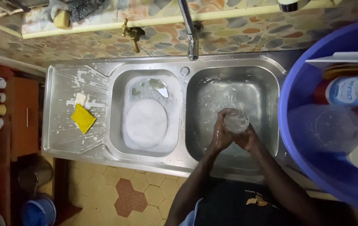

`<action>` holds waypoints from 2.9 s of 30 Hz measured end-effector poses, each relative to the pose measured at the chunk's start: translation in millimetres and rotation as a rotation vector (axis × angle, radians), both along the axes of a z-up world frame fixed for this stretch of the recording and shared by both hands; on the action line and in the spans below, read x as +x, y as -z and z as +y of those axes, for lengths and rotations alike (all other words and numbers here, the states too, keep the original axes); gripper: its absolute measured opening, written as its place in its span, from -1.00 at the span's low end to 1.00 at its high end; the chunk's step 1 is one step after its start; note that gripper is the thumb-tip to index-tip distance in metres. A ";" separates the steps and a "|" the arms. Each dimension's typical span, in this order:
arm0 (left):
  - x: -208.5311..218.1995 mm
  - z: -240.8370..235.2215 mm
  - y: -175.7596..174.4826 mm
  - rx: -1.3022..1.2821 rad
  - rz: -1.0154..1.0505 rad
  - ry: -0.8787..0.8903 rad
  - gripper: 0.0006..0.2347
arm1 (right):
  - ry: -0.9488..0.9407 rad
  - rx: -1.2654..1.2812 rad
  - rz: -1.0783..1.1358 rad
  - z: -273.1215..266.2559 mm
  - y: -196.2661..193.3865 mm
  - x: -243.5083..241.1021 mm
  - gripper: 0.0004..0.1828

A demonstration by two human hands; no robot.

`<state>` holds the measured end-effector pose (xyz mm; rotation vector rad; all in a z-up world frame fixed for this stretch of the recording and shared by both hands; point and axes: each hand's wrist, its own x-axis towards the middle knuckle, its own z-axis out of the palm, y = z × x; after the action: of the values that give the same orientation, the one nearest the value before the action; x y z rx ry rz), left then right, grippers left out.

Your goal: Scrubbing and rinsing a glass and a pot lid in a kitchen sink.

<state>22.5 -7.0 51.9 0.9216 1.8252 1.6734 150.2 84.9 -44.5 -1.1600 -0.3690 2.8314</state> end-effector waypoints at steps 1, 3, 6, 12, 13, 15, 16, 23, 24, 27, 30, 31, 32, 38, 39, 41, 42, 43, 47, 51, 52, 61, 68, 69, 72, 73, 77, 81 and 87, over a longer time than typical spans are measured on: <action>-2.6 -3.8 -6.9 -0.002 -0.030 0.093 -0.23 | 0.061 0.106 -0.014 2.2 11.8 1.6 -0.20; -5.2 -14.2 -12.6 -0.001 -0.057 0.181 -0.17 | 0.117 0.215 -0.023 6.5 29.6 2.6 -0.31; 0.0 -20.1 11.8 0.111 -0.447 0.234 -0.22 | 0.241 0.434 -0.050 13.8 27.6 -1.0 -0.45; 7.9 16.1 103.1 -0.077 -1.375 -0.626 -0.37 | 0.533 0.696 -0.226 5.8 -37.9 -24.5 -0.38; 7.1 19.3 112.3 -0.153 -1.407 -0.670 -0.44 | 0.517 0.753 -0.236 5.1 -34.0 -25.5 -0.38; -0.7 26.3 95.7 -0.229 -1.436 -0.712 -0.50 | 0.502 0.811 -0.243 6.0 -21.6 -26.2 -0.38; -6.0 29.1 70.2 0.044 -1.523 -0.588 -0.69 | 0.507 0.762 -0.200 7.0 -12.9 -24.6 -0.39; -71.1 46.3 -44.8 0.075 -1.070 -0.011 -0.57 | 0.494 0.658 -0.077 13.0 -17.2 -12.4 -0.36; -61.9 46.9 -78.8 0.077 -1.068 -0.011 -0.57 | 0.494 0.659 -0.075 12.0 -11.8 -14.6 -0.36; -40.3 42.5 -126.7 -0.139 -0.712 0.268 -0.69 | 0.501 0.704 -0.066 11.3 6.0 -19.1 -0.41; -28.3 27.0 -86.3 -0.097 -0.086 0.394 -0.80 | 0.500 0.747 -0.041 13.7 3.1 -19.5 -0.27; -22.8 21.1 -87.0 -0.201 -0.001 0.202 -0.72 | 0.491 0.820 -0.073 12.5 -14.9 -21.8 -0.22; -18.7 16.4 -88.0 -0.301 0.084 0.010 -0.62 | 0.484 0.893 -0.103 12.5 -33.1 -25.3 -0.17; 6.0 -18.9 39.8 -0.659 -0.388 -0.213 -0.52 | 0.573 1.063 -0.099 12.8 -45.8 -21.9 -0.03; 8.4 -15.8 29.4 -0.656 -0.387 -0.216 -0.52 | 0.572 1.064 -0.095 11.3 -49.4 -22.8 -0.03; 14.6 -11.4 8.7 -0.285 -0.719 -0.353 -0.80 | 0.464 1.096 -0.152 6.9 -56.1 -23.3 0.01; 6.5 -10.6 23.6 -0.285 -0.718 -0.351 -0.80 | 0.465 1.096 -0.152 6.9 -56.1 -19.1 0.01; -1.7 -9.6 38.3 -0.203 -0.718 -0.385 -0.76 | 0.389 0.934 -0.185 7.0 -56.3 -14.9 -0.16; -49.3 -6.2 19.8 -0.336 -0.363 -0.206 -0.59 | 0.265 0.542 -0.244 10.2 -26.0 11.8 -0.39; -58.7 20.7 31.1 -0.490 -0.212 -0.001 -0.46 | 0.228 0.562 -0.164 4.8 -62.0 8.4 -0.32; -51.4 21.6 4.2 -0.478 -0.164 0.122 -0.49 | 0.170 0.581 -0.162 -0.4 -82.4 1.9 -0.40; -48.6 68.1 26.5 -0.239 -0.470 -0.005 -0.80 | 0.163 0.413 -0.201 6.4 -124.5 -4.8 -0.38; -66.0 38.0 147.7 -0.151 -1.102 -0.417 -0.71 | 0.169 0.299 -0.199 9.2 -100.2 0.4 -0.33; -66.6 34.9 149.2 -0.152 -1.101 -0.416 -0.71 | 0.171 0.298 -0.199 8.5 -95.0 0.3 -0.33; -67.2 28.7 130.9 0.190 -1.611 -0.533 -0.78 | 0.204 0.174 -0.224 13.3 -77.1 -5.2 -0.35; -66.2 28.3 109.4 0.230 -1.566 -0.370 -0.66 | 0.225 0.100 -0.214 18.3 -69.6 -9.5 -0.51; -57.1 31.7 -31.9 0.014 -1.040 0.142 -0.57 | 0.285 0.022 -0.292 30.7 -5.9 -22.5 -0.55; -24.0 17.2 -121.6 -0.051 -0.521 0.287 -0.64 | 0.207 0.070 -0.359 51.4 35.8 -36.4 -0.32; 6.5 7.2 -129.0 -0.183 0.499 0.394 -0.58 | 0.213 0.228 0.286 31.6 37.1 -33.0 -0.23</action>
<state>29.0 0.3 180.9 1.5974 1.8909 1.0781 117.2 116.5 -81.7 -0.6950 -0.4982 2.6328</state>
